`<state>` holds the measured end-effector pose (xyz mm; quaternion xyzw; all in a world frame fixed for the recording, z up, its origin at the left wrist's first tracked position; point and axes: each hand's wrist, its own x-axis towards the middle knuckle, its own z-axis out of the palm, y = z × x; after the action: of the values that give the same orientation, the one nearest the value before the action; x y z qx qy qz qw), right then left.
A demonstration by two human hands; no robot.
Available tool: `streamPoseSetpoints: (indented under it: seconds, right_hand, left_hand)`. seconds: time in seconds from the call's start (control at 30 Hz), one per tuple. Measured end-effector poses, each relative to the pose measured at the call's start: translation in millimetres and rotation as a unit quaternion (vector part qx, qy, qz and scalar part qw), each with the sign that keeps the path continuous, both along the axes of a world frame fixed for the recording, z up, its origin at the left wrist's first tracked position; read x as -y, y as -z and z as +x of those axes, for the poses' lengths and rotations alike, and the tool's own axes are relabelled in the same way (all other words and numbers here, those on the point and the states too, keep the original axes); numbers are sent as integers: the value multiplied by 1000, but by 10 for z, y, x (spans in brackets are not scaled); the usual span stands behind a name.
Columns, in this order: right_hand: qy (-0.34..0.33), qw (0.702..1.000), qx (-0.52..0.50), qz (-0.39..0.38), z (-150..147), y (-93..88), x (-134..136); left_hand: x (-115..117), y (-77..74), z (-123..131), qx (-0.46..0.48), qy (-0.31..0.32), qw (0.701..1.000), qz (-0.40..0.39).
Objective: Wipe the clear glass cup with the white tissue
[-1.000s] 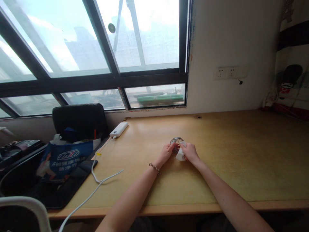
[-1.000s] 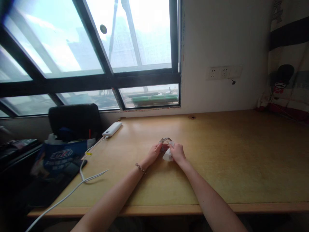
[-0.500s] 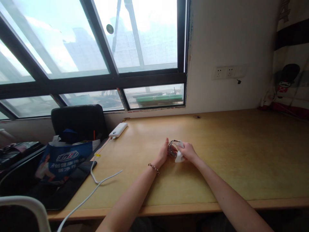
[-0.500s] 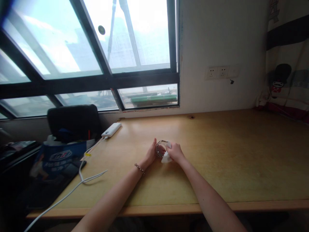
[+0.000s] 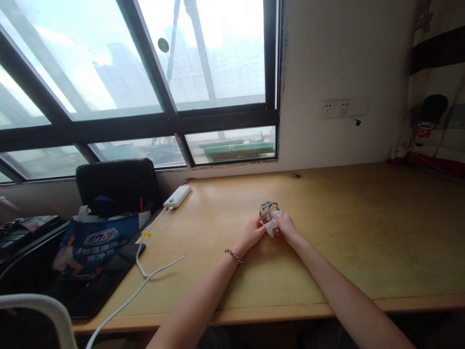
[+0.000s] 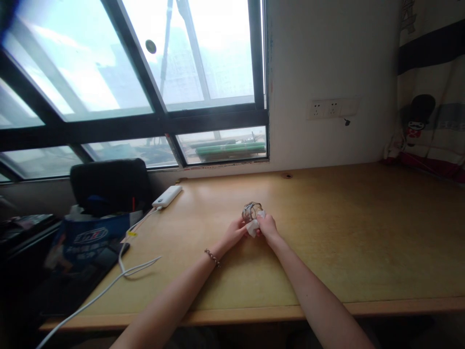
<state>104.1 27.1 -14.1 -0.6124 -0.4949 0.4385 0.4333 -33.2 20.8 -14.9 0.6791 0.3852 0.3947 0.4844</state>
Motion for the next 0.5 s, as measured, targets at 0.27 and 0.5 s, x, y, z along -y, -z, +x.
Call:
streamPoseSetpoints:
  seconds: [0.27, 0.5]
  right_hand:
    - [-15, 994, 96, 58, 48, -15, 1]
    - [18, 957, 231, 172, 71, -31, 7]
  left_hand:
    - [-29, -13, -2, 48, 16, 999, 15]
    - [-14, -113, -35, 55, -5, 998, -21]
